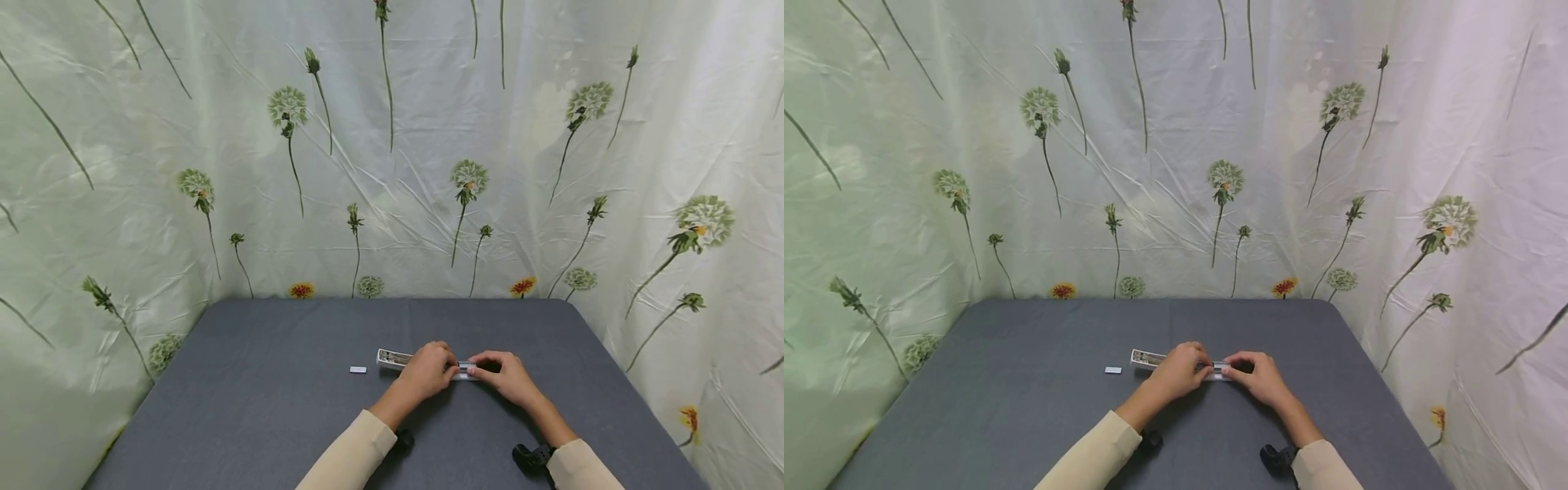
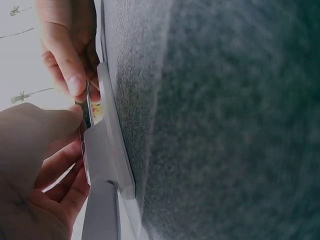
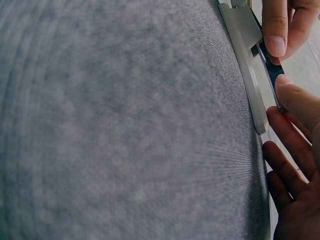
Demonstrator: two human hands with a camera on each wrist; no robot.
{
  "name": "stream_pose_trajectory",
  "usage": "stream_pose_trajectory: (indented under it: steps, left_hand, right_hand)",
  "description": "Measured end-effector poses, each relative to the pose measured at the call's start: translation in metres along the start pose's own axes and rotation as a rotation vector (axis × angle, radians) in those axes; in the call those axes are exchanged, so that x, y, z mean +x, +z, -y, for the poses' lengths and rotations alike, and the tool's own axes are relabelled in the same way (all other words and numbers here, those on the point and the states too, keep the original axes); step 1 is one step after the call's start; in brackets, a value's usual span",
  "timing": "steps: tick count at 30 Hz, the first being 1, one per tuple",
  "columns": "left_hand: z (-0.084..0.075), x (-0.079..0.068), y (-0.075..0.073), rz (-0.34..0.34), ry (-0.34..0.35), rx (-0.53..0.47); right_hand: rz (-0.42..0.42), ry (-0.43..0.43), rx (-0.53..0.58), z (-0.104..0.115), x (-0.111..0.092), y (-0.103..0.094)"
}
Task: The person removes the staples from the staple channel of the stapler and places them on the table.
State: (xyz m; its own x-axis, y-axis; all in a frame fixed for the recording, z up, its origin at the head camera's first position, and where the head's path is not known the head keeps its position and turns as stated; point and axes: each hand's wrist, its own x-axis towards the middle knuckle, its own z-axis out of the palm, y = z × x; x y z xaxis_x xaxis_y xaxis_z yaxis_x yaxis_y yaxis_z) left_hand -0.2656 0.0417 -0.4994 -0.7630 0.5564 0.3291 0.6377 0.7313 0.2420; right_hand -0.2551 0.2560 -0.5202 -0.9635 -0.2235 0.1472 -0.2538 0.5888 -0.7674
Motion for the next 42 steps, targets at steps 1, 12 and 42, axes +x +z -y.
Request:
stream_pose_trajectory:
  steps: [1, 12, 42]
  left_hand:
    - [-0.0004, -0.0003, 0.0, 0.007, -0.012, -0.007]
    - [-0.0002, -0.0039, 0.0026, 0.05, -0.069, -0.165]
    - [-0.003, -0.0027, 0.0074, -0.049, -0.055, -0.152]
  right_hand:
    - [0.0, 0.0, -0.003, 0.0, 0.0002, 0.0001]
    - [-0.003, -0.008, -0.004, 0.0006, 0.0002, 0.0002]
    - [-0.016, -0.02, 0.009, 0.0, -0.001, 0.0]
